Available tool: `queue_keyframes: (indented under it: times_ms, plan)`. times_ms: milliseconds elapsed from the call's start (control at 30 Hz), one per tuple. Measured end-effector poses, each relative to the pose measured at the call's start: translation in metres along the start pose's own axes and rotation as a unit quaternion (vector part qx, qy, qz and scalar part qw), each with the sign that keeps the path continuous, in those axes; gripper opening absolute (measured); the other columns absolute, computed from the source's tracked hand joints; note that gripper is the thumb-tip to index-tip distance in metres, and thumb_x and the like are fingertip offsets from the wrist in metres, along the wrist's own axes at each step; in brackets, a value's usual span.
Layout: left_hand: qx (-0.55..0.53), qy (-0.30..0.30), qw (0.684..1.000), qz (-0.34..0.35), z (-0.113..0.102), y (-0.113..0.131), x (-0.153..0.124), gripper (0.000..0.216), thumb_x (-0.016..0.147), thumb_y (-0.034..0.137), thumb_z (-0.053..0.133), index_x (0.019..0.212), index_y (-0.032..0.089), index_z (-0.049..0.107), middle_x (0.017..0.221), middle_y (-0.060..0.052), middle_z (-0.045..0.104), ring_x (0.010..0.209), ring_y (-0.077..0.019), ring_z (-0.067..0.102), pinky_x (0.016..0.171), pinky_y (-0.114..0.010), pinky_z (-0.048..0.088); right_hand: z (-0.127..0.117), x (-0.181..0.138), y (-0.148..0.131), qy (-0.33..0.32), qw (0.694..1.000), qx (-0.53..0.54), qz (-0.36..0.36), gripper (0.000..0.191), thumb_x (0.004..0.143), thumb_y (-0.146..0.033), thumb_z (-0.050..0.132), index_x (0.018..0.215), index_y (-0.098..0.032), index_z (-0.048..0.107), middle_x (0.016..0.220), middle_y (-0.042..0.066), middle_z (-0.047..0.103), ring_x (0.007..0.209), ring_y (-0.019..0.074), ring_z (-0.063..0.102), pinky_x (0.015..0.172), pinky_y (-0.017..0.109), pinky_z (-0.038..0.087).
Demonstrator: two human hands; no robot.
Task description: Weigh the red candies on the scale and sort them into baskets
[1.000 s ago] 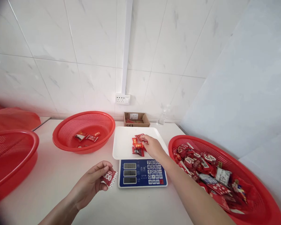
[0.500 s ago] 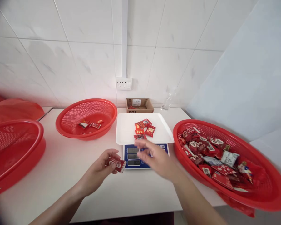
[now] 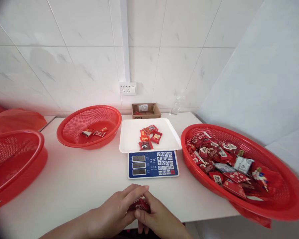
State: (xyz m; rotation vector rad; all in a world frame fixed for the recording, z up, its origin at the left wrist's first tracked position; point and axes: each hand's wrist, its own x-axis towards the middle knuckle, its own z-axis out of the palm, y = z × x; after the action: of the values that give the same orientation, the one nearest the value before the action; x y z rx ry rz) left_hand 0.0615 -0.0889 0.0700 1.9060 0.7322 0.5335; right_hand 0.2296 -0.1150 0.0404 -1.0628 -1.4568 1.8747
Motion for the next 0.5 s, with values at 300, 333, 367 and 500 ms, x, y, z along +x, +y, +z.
queue_keyframes:
  times_ms: [300, 333, 367, 500]
  plan:
    - [0.079, 0.182, 0.980, -0.007, -0.045, 0.006, 0.014, 0.041, 0.082, 0.029, 0.056, 0.122, 0.030, 0.055, 0.129, -0.007, 0.052, 0.117, -0.0267, 0.046, 0.100, -0.036, 0.034, -0.067, -0.044, -0.012, 0.383, 0.910, -0.132, -0.091, 0.047, 0.080, -0.056, 0.047, 0.113, -0.022, 0.051, 0.079, 0.006, 0.061, 0.065, 0.0185, 0.056, 0.061, 0.033, 0.048]
    - [0.076, 0.211, 0.974, -0.016, -0.053, 0.012, 0.014, 0.038, 0.081, 0.030, 0.056, 0.119, 0.030, 0.059, 0.125, -0.008, 0.055, 0.116, -0.0269, 0.047, 0.099, -0.037, 0.035, -0.078, -0.050, -0.016, 0.442, 0.876, -0.164, -0.098, 0.048, 0.079, -0.056, 0.048, 0.114, -0.023, 0.050, 0.084, 0.007, 0.062, 0.071, 0.0207, 0.058, 0.067, 0.036, 0.049]
    - [0.065, 0.228, 0.971, -0.024, -0.058, 0.021, 0.014, 0.035, 0.080, 0.031, 0.057, 0.115, 0.029, 0.062, 0.120, -0.008, 0.058, 0.112, -0.0270, 0.050, 0.097, -0.037, 0.037, -0.088, -0.054, -0.020, 0.493, 0.842, -0.196, -0.098, 0.050, 0.078, -0.057, 0.048, 0.116, -0.024, 0.049, 0.090, 0.008, 0.063, 0.079, 0.0232, 0.059, 0.075, 0.039, 0.049]
    - [-0.087, 0.127, 0.988, 0.009, -0.055, 0.061, 0.005, 0.029, 0.072, 0.044, 0.065, 0.097, 0.030, 0.071, 0.096, -0.009, 0.068, 0.092, -0.0291, 0.060, 0.083, -0.039, 0.045, -0.115, -0.058, -0.032, 0.589, 0.744, -0.309, -0.066, 0.056, 0.079, -0.058, 0.042, 0.123, -0.025, 0.045, 0.124, 0.011, 0.053, 0.115, 0.0306, 0.048, 0.095, 0.046, 0.039]
